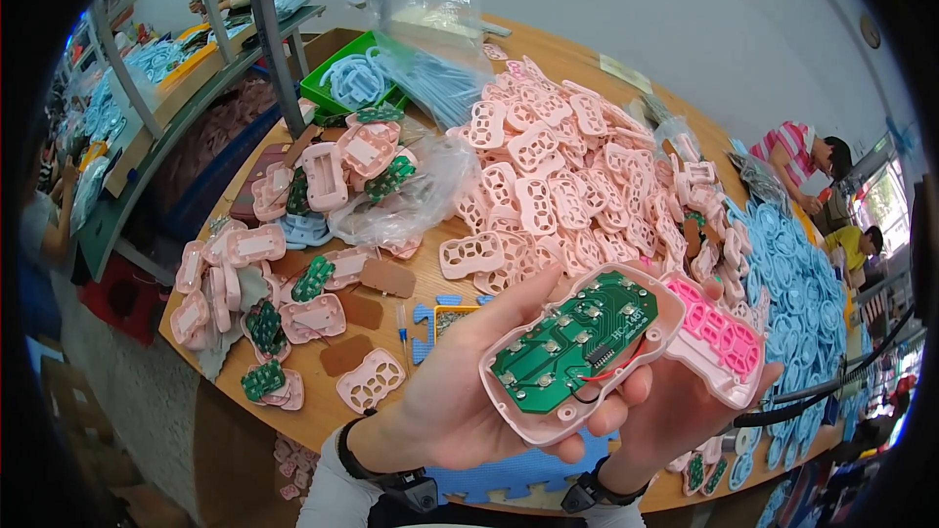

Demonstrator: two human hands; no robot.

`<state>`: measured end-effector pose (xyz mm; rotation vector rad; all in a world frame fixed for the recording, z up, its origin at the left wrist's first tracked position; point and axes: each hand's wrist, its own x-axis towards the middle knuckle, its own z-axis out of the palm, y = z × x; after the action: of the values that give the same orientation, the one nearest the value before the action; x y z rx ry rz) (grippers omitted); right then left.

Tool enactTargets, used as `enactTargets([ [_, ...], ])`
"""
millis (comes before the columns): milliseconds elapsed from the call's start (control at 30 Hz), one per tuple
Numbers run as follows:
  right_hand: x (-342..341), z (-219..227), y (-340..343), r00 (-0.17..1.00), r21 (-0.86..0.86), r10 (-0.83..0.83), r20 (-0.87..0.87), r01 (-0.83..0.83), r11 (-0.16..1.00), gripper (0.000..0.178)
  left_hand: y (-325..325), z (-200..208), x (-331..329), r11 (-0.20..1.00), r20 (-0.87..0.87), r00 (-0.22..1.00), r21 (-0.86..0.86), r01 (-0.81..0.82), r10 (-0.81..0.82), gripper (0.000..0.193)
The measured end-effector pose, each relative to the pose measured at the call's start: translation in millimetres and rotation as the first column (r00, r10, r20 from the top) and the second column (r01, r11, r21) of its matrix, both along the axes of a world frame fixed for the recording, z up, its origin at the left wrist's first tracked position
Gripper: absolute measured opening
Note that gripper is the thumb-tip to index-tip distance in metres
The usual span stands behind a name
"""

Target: Assemble electronic toy components including circuit boards and plastic casings using an electric screwdriver.

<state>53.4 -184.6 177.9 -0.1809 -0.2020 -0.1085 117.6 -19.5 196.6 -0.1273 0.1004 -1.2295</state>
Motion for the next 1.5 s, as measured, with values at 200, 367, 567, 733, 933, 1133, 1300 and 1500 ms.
enactTargets([
  [200, 0.5, -8.8, -3.6, 0.996, -0.112, 0.032, 0.086, -0.023, 0.993, 0.080, 0.0, -0.3, 0.8, 1.000, 0.052, 0.999, 0.003, -0.001, 0.001, 0.065],
  [367, 1.5, -2.5, 1.8, 0.999, -0.002, -0.023, 0.038, 0.023, 1.000, 0.079, 0.7, 1.6, -0.1, 1.000, 0.051, 0.999, 0.003, -0.005, 0.005, 0.065],
  [567, 2.8, 0.3, 3.0, 0.988, -0.163, 0.040, 0.151, -0.015, 0.986, 0.070, 1.5, 0.6, 0.8, 1.000, 0.022, 1.000, -0.006, 0.008, -0.008, 0.061],
  [733, 0.4, -1.8, 1.4, 0.983, -0.078, 0.067, 0.170, -0.055, 0.995, 0.073, 2.1, 0.0, 1.6, 0.999, -0.013, 0.999, -0.020, 0.037, -0.037, 0.057],
  [933, -0.3, 0.0, 5.6, 0.998, 0.020, -0.020, 0.052, 0.019, 1.000, 0.083, 1.5, -2.9, 1.4, 0.996, -0.009, 1.000, -0.088, 0.022, -0.023, 0.058],
  [1133, -0.2, -2.2, 5.6, 0.998, 0.036, -0.020, 0.057, 0.018, 0.999, 0.085, 2.2, -1.7, 1.2, 0.998, -0.033, 0.999, -0.046, 0.032, -0.033, 0.059],
  [1300, -2.8, 4.4, 9.1, 1.000, 0.119, 0.005, 0.019, -0.007, 0.993, 0.084, 1.3, -2.4, 0.9, 0.998, -0.013, 1.000, -0.050, 0.027, -0.027, 0.058],
  [1500, -2.4, 9.4, 13.1, 0.999, 0.180, -0.003, 0.044, -0.005, 0.984, 0.087, -0.7, 0.6, 0.5, 0.999, -0.007, 1.000, -0.052, 0.007, -0.007, 0.057],
])
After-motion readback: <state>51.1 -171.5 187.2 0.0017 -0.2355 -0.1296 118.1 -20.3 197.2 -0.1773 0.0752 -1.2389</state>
